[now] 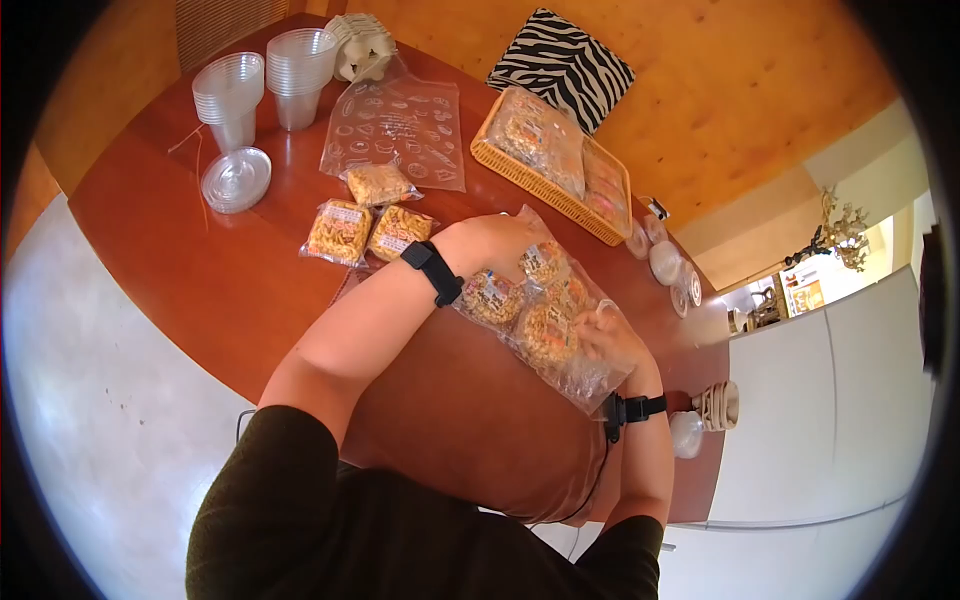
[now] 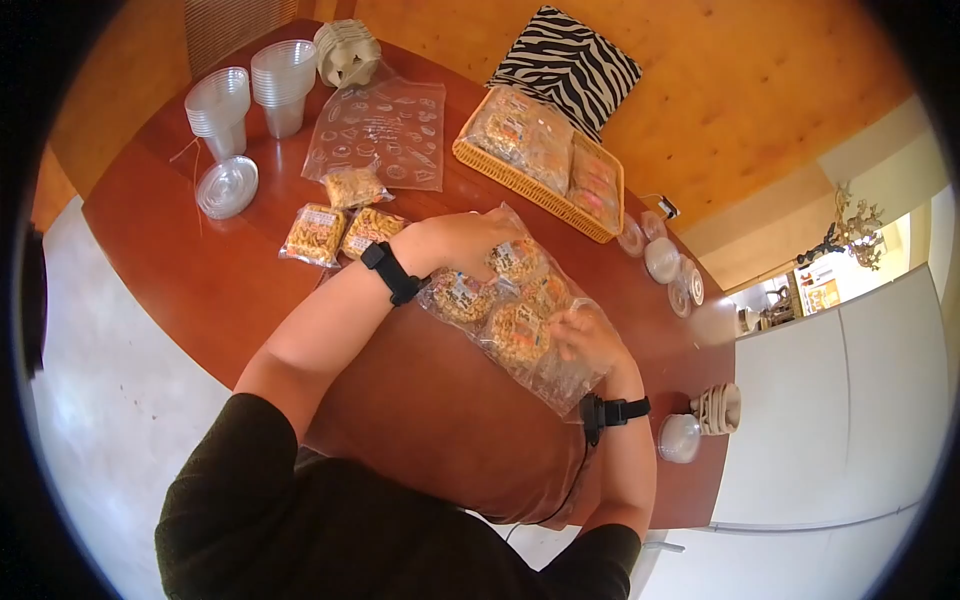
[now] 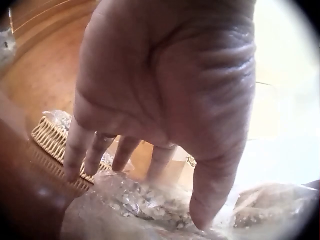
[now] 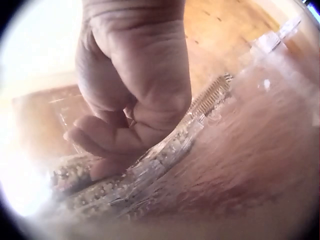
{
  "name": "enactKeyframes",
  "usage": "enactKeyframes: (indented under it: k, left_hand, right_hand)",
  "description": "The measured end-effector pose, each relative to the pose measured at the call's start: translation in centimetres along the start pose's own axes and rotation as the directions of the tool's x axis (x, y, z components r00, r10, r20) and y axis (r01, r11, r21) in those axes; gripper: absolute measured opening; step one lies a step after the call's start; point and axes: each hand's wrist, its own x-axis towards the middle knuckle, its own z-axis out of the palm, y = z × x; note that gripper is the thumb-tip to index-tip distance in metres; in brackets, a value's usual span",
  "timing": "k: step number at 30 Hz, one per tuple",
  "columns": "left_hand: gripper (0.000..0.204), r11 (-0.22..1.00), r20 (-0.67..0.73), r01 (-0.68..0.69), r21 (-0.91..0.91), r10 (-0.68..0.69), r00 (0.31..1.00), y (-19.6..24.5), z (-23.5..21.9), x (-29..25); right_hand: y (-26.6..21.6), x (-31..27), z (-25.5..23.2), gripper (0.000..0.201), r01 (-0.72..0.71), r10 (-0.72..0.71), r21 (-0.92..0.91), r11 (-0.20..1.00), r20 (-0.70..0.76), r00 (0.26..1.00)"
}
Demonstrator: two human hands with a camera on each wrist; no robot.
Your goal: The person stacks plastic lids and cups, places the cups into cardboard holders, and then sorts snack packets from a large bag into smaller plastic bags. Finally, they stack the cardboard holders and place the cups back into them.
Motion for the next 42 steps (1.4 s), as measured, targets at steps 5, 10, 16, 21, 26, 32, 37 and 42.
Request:
enactKeyframes:
  k: [5, 10, 16, 21, 26, 32, 37, 42]
  left_hand:
    - [0.068, 0.978, -0.045, 0.138, 0.159, -0.132, 0.990, 2.7, -0.9, -0.2]
    - [0.064, 0.961, -0.117, 0.215, 0.173, -0.197, 0.973, 3.4, -0.4, -0.2]
    - [0.060, 0.953, 0.010, 0.292, -0.080, -0.292, 0.956, 1.3, -1.7, -0.2]
    - [0.072, 0.819, 0.399, 0.539, -0.196, -0.436, 0.807, 2.4, -5.2, -1.0]
    - [0.076, 0.817, 0.424, 0.527, -0.236, -0.402, 0.812, 2.2, -4.7, -1.0]
    - [0.080, 0.855, 0.444, 0.498, -0.143, -0.394, 0.804, 2.3, -5.0, -0.9]
    - [0.081, 0.949, 0.223, 0.308, 0.073, -0.316, 0.922, 1.1, -5.0, -1.5]
    - [0.067, 0.974, 0.125, 0.216, 0.063, -0.222, 0.967, 3.3, -6.7, -0.3]
  right_hand:
    - [0.0, 0.4, -0.2, 0.017, 0.026, -0.028, 0.056, 0.998, 0.024, 0.999]
    - [-0.7, 0.8, 0.1, 0.022, 0.019, -0.019, -0.018, 1.000, 0.013, 1.000]
    - [-0.7, 1.8, 1.8, 0.025, -0.040, 0.077, 0.240, 0.970, -0.147, 0.986]
    - [-2.5, 2.0, 3.7, 0.028, 0.022, 0.026, 0.511, 0.860, -0.088, 0.996]
    - [-5.0, 2.3, 4.7, 0.036, -0.062, -0.081, 0.671, 0.739, 0.179, 0.981]
    - [-2.3, 1.5, 3.6, 0.037, -0.069, -0.082, 0.654, 0.753, 0.197, 0.977]
    - [0.1, -3.9, 1.2, 0.030, -0.040, 0.034, 0.479, 0.877, 0.021, 0.999]
    - [2.5, -11.4, -0.9, 0.031, -0.059, 0.084, 0.290, 0.955, -0.074, 0.994]
